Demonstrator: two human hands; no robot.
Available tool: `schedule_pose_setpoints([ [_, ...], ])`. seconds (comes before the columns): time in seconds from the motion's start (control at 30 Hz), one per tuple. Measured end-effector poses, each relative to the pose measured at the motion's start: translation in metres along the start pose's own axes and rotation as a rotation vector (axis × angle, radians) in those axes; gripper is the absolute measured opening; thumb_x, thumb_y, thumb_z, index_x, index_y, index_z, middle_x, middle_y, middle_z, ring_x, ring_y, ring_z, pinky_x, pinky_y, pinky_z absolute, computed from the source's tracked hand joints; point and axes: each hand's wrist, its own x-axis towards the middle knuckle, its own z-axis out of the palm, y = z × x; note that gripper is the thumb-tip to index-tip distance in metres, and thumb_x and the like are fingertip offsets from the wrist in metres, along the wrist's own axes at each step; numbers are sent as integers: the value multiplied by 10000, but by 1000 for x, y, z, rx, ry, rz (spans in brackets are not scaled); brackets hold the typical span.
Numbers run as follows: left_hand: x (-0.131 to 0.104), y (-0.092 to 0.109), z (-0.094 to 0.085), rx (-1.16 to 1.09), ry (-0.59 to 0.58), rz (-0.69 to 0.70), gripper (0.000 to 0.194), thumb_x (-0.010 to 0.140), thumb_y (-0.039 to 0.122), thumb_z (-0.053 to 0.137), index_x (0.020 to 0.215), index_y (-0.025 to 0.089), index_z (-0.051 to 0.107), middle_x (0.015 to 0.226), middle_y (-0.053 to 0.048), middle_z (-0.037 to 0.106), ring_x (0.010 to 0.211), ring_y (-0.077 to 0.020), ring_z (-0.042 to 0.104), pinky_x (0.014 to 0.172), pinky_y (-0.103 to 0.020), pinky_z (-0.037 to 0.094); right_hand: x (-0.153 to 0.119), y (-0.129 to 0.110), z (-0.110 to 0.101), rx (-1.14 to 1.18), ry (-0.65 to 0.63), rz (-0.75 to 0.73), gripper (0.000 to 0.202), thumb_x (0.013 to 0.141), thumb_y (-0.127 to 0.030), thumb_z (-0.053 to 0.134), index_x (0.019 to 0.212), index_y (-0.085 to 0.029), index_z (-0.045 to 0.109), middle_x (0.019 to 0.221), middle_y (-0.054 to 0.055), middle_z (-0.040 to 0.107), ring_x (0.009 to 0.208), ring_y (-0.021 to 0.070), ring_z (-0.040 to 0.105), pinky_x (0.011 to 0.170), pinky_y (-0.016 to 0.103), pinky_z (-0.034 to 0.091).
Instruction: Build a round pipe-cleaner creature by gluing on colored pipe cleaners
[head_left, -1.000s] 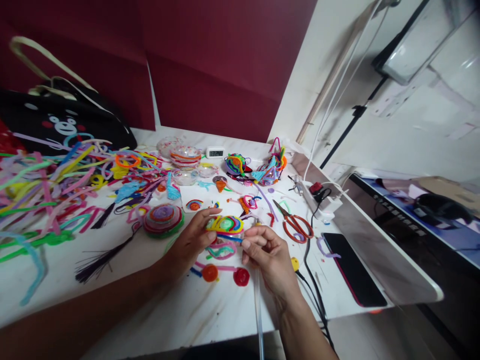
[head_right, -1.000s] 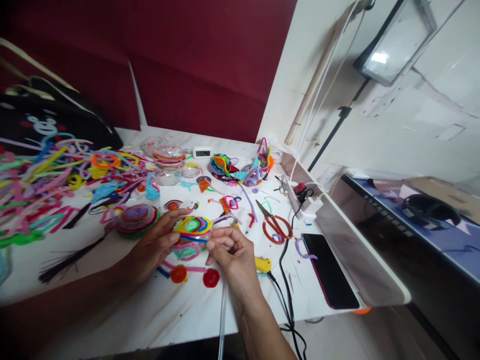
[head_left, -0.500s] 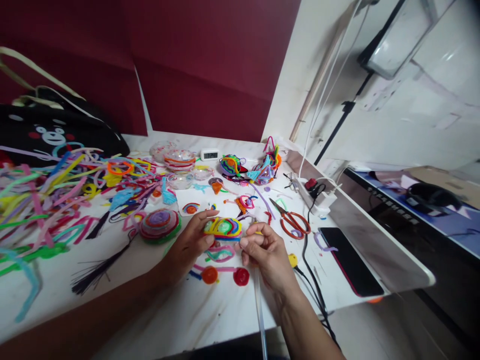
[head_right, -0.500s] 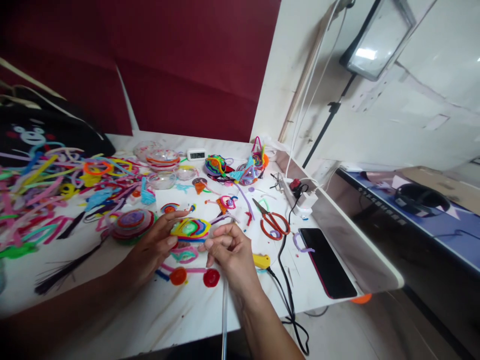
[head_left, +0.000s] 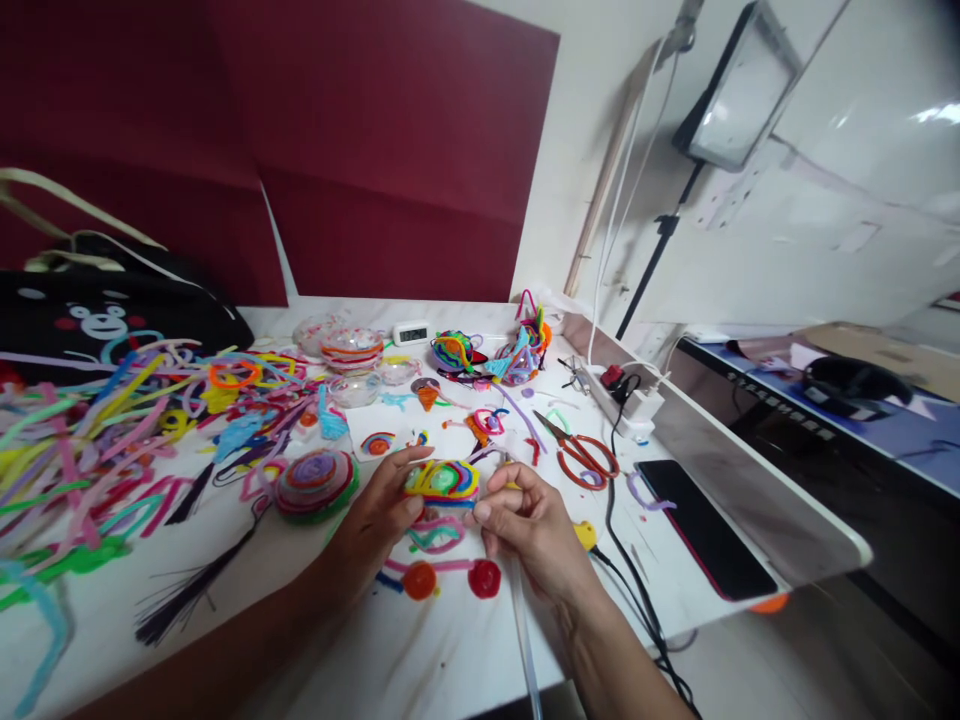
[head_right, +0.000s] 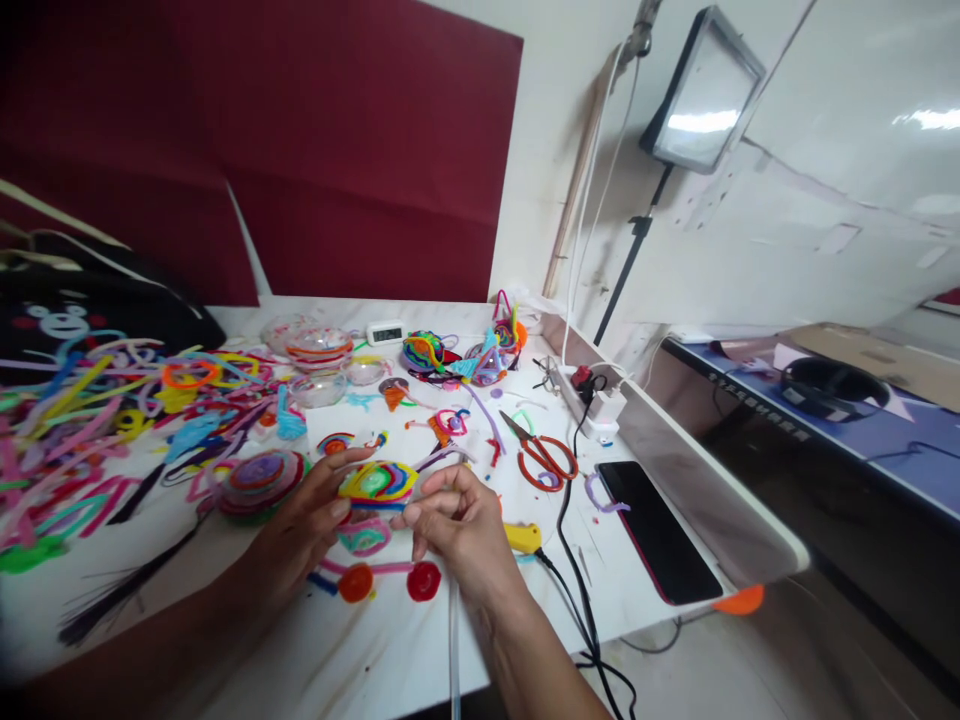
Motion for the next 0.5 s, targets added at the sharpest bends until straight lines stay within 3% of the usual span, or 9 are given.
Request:
schedule_pose_setpoints([
  [0.27, -2, 1, 0, -39, -6, -14, 412, 824, 329, 652, 1226, 292, 567, 1189, -62, 648, 1048, -251, 623, 853, -358, 503, 1, 4, -3, 9, -25, 1, 379, 626, -305, 858, 818, -188, 553, 616, -1, 713, 411, 103, 577, 403, 179, 411],
  [0.5, 1, 0, 0, -31, 2, -14, 465, 806, 357, 663, 1247, 279, 537, 1184, -73, 650, 1051, -262, 626, 855, -380, 512, 2, 1, 2, 20, -6, 1, 379, 581, -326, 877, 745, -178, 569, 574, -12, 688, 367, 85, 535, 398, 185, 417],
])
